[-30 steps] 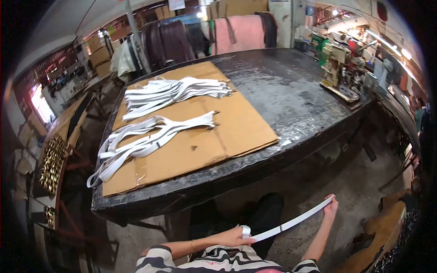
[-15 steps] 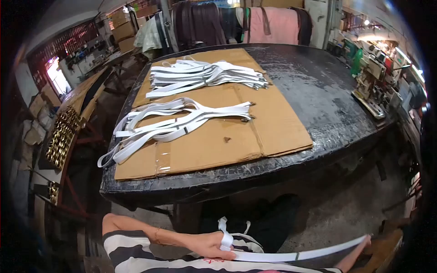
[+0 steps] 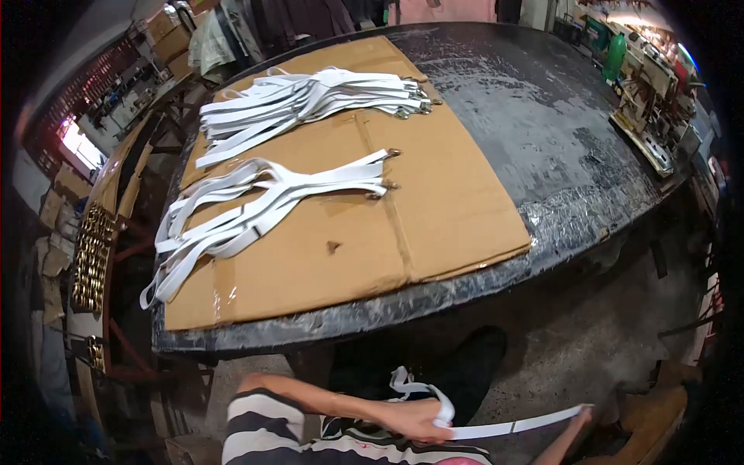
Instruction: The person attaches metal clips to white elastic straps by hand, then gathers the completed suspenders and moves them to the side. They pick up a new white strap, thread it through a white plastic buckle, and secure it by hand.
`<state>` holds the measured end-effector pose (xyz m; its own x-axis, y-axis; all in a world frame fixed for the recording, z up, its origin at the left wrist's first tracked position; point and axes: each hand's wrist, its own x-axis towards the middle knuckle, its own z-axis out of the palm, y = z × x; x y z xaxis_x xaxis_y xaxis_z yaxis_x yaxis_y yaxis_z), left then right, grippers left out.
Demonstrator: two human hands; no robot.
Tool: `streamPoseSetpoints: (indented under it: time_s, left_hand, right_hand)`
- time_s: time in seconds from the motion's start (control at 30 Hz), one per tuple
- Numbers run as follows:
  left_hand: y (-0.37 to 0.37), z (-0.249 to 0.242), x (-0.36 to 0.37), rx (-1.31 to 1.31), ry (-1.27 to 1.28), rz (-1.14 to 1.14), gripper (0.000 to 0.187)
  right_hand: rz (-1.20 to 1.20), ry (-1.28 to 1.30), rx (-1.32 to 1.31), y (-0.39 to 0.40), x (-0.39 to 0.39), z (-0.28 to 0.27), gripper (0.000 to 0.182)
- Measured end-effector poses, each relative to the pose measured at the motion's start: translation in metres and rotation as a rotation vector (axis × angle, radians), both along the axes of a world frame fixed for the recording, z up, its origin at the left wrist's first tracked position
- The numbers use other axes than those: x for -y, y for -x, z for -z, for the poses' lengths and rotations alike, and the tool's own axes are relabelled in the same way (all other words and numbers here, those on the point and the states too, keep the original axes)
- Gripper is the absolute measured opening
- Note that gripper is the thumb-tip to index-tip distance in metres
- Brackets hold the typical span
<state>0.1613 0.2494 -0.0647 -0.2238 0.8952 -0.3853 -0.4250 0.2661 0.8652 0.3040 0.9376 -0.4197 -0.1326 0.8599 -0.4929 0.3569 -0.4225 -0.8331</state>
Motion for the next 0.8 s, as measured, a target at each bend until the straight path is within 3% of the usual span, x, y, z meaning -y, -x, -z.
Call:
streamPoseSetpoints:
  time_s: [0.03, 0.1, 0.13, 0.17, 0.2, 0.23, 0.27, 0.3, 0.33, 0.37, 0.4, 0.43, 0.47, 0.5, 0.57, 0.6, 0.7, 0.77, 0.8]
  left_hand:
    - [0.008, 0.020, -0.021, -0.269, -0.120, 0.020, 0.032]
    - [0.020, 0.023, -0.056, -0.285, -0.107, -0.015, 0.036]
    - [0.022, 0.021, -0.073, -0.326, -0.112, -0.029, 0.038]
    - [0.031, 0.005, -0.085, -0.310, -0.118, -0.039, 0.038]
    - [0.036, -0.016, -0.096, -0.211, -0.157, 0.016, 0.041]
    - [0.041, -0.040, -0.103, -0.114, -0.194, 0.077, 0.044]
    - [0.049, -0.066, -0.108, 0.040, -0.071, 0.086, 0.051]
    - [0.056, -0.085, -0.116, 0.027, 0.024, 0.124, 0.054]
    - [0.063, -0.101, -0.123, 0.014, 0.120, 0.162, 0.057]
    - [0.071, -0.123, -0.128, -0.090, 0.080, 0.134, 0.058]
    - [0.085, -0.152, -0.130, -0.184, 0.106, 0.191, 0.053]
    - [0.088, -0.171, -0.138, -0.282, 0.106, 0.135, 0.050]
    - [0.091, -0.185, -0.148, -0.382, 0.103, 0.084, 0.047]
    - [0.093, -0.192, -0.160, -0.428, 0.095, 0.097, 0.046]
    - [0.100, -0.214, -0.185, -0.462, 0.142, 0.199, 0.049]
    - [0.106, -0.230, -0.190, -0.598, 0.008, 0.207, 0.054]
    - [0.106, -0.249, -0.216, -0.779, -0.037, 0.140, 0.053]
    - [0.103, -0.248, -0.233, -0.791, -0.086, 0.038, 0.057]
    - [0.105, -0.261, -0.238, -0.793, -0.125, -0.076, 0.060]
  right_hand:
    - [0.021, -0.002, 0.094, 0.013, 0.038, -0.013, 0.021]
    - [0.062, 0.007, 0.277, 0.045, 0.138, -0.061, 0.023]
    - [-0.049, 0.038, 0.228, 0.027, 0.135, -0.029, 0.020]
    - [-0.158, 0.068, 0.175, 0.017, 0.144, -0.016, 0.019]
    - [-0.158, 0.097, 0.188, 0.017, 0.175, -0.039, 0.018]
    - [-0.171, 0.146, 0.361, 0.018, 0.204, -0.072, 0.017]
    - [-0.288, 0.226, 0.348, 0.003, 0.213, -0.078, 0.013]
    - [-0.385, 0.141, 0.654, -0.004, 0.214, -0.083, 0.024]
    - [-0.627, -0.263, 0.945, -0.009, 0.239, -0.114, 0.050]
    - [-0.679, -0.357, 1.050, 0.043, 0.296, -0.239, 0.064]
    - [-0.749, -0.458, 0.962, 0.058, 0.312, -0.289, 0.053]
    - [-0.821, -0.206, 0.666, 0.068, 0.304, -0.314, 0.038]
    - [-0.892, 0.134, 0.532, 0.092, 0.306, -0.358, 0.034]
    - [-0.891, 0.401, 0.117, 0.103, 0.307, -0.391, 0.041]
    - [-0.540, 0.856, -0.135, 0.153, 0.360, -0.503, 0.044]
    - [-0.527, 0.851, -0.139, 0.165, 0.367, -0.526, 0.044]
    - [-0.328, 0.940, -0.247, 0.177, 0.355, -0.554, 0.039]
    - [-0.484, 0.974, -0.629, 0.174, 0.321, -0.524, 0.029]
    - [-0.477, 0.966, -0.646, 0.177, 0.307, -0.521, 0.029]
